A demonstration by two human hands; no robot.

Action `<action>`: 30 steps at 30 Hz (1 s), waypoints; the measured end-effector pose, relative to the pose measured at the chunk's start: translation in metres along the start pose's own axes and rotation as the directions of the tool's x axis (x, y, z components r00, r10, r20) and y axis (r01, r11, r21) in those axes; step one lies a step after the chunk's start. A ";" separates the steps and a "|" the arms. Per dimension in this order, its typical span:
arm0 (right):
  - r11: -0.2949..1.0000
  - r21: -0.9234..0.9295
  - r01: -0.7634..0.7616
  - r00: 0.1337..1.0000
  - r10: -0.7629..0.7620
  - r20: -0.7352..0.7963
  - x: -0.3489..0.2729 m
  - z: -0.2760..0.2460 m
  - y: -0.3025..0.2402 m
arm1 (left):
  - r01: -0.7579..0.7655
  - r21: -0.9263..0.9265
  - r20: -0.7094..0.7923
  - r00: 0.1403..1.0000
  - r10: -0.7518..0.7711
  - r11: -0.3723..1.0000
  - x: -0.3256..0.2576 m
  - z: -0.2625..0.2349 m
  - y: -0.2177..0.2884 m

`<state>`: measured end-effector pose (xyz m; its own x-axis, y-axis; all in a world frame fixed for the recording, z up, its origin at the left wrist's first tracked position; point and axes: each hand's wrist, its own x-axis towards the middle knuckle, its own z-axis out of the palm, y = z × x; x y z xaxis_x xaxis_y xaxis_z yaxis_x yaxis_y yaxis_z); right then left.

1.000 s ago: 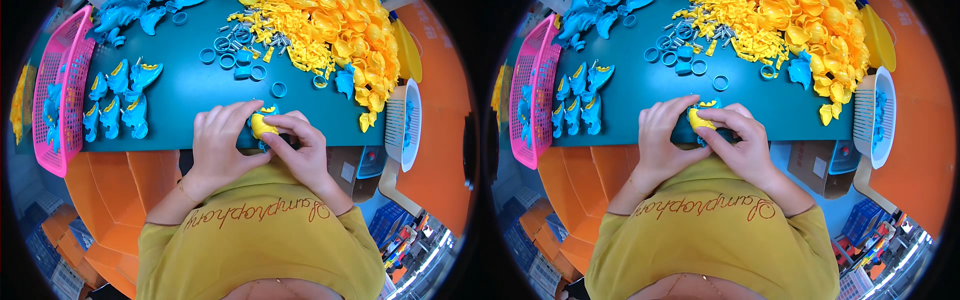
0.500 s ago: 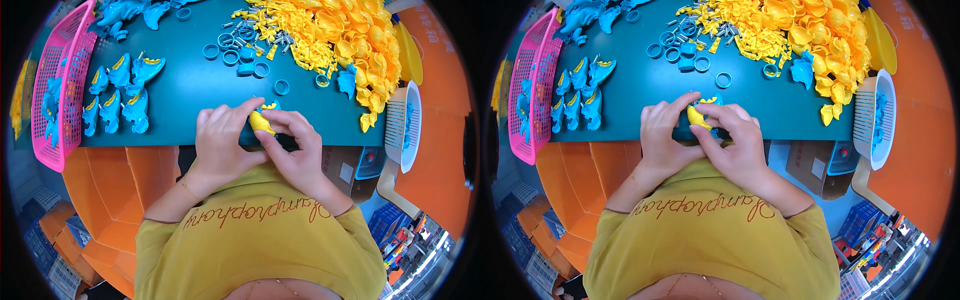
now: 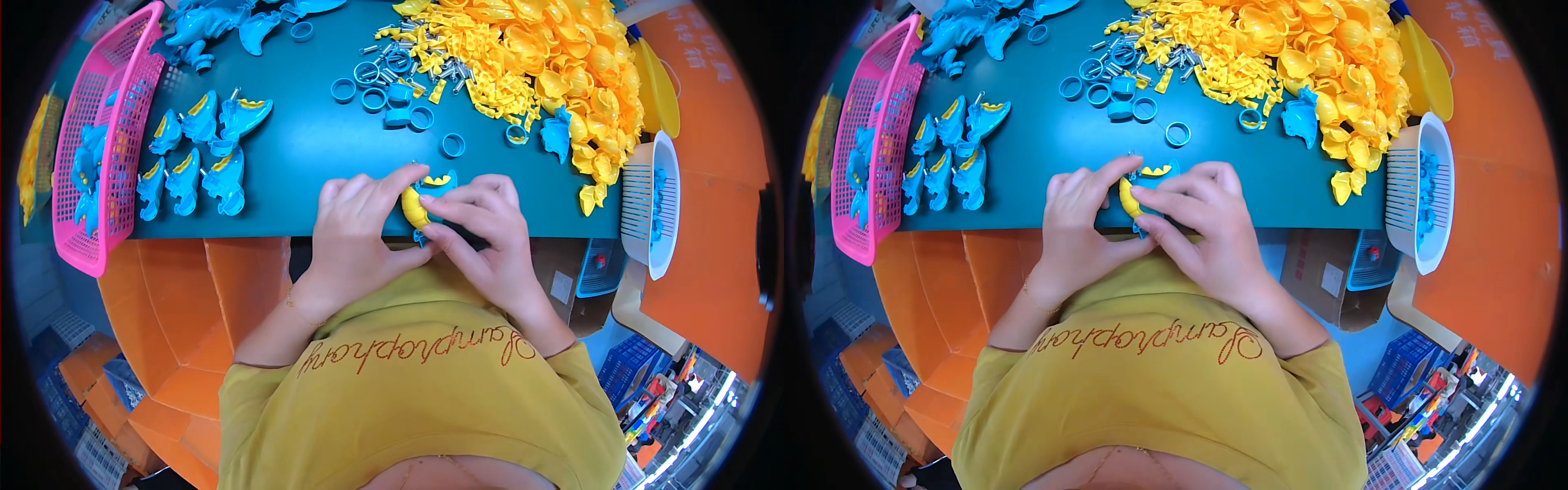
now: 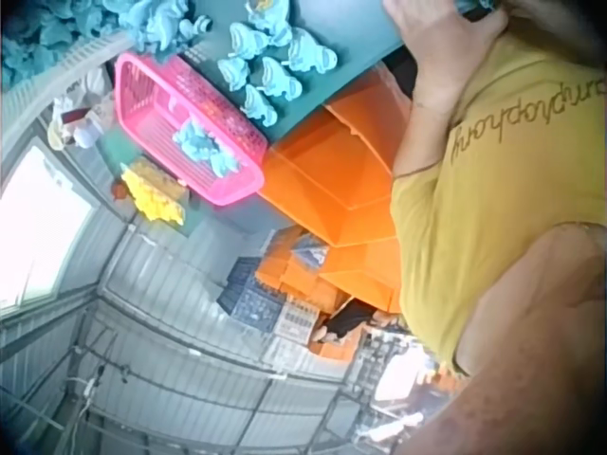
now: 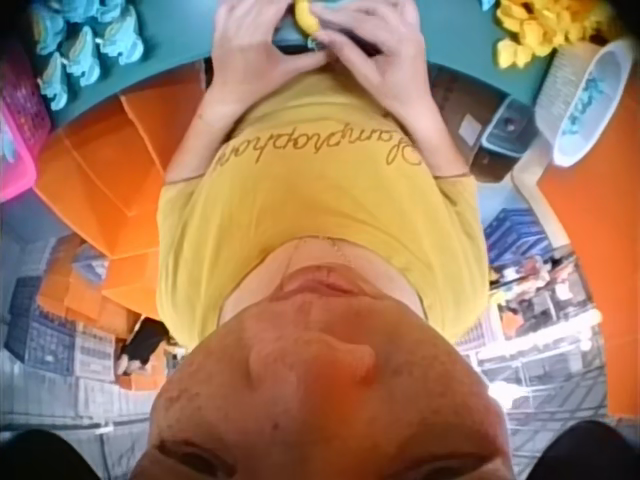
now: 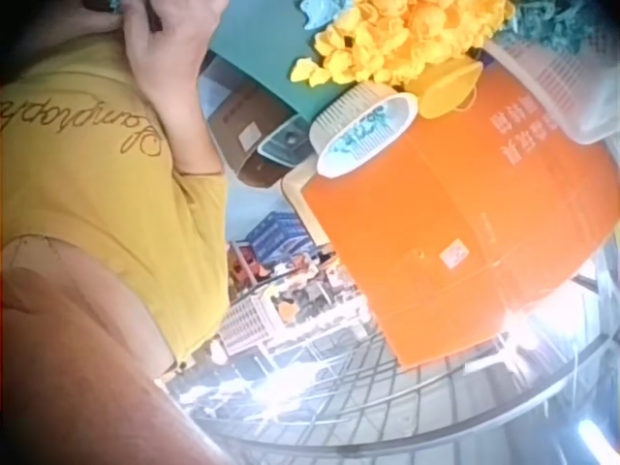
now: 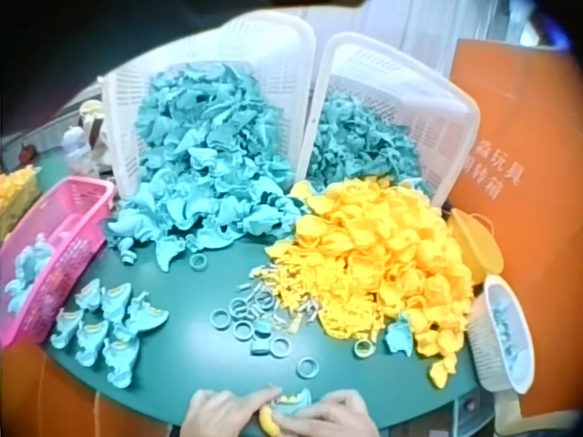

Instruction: Assembling small yellow and teal plastic toy components by hand at a workstation.

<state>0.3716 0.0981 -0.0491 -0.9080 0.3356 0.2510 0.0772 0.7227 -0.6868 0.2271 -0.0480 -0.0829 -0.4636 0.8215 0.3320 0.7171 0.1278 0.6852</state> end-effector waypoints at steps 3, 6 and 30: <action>0.976 0.195 -0.092 0.990 0.111 -0.088 0.003 -0.006 0.006 | -0.006 -0.016 0.045 0.999 0.007 1.000 0.001 -0.004 0.000; 0.984 0.116 -0.132 0.983 0.145 -0.111 0.011 -0.011 0.017 | -0.008 -0.018 0.058 0.998 0.009 1.000 0.001 -0.007 -0.001; 0.967 -0.056 -0.248 0.922 0.218 -0.321 0.032 -0.067 0.056 | 0.017 0.014 0.168 0.986 -0.019 1.000 0.008 -0.011 0.004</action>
<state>0.3747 0.1900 -0.0335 -0.6878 0.6608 0.3004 0.3230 0.6492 -0.6886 0.2201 -0.0470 -0.0705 -0.3827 0.9008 0.2050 0.7163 0.1492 0.6817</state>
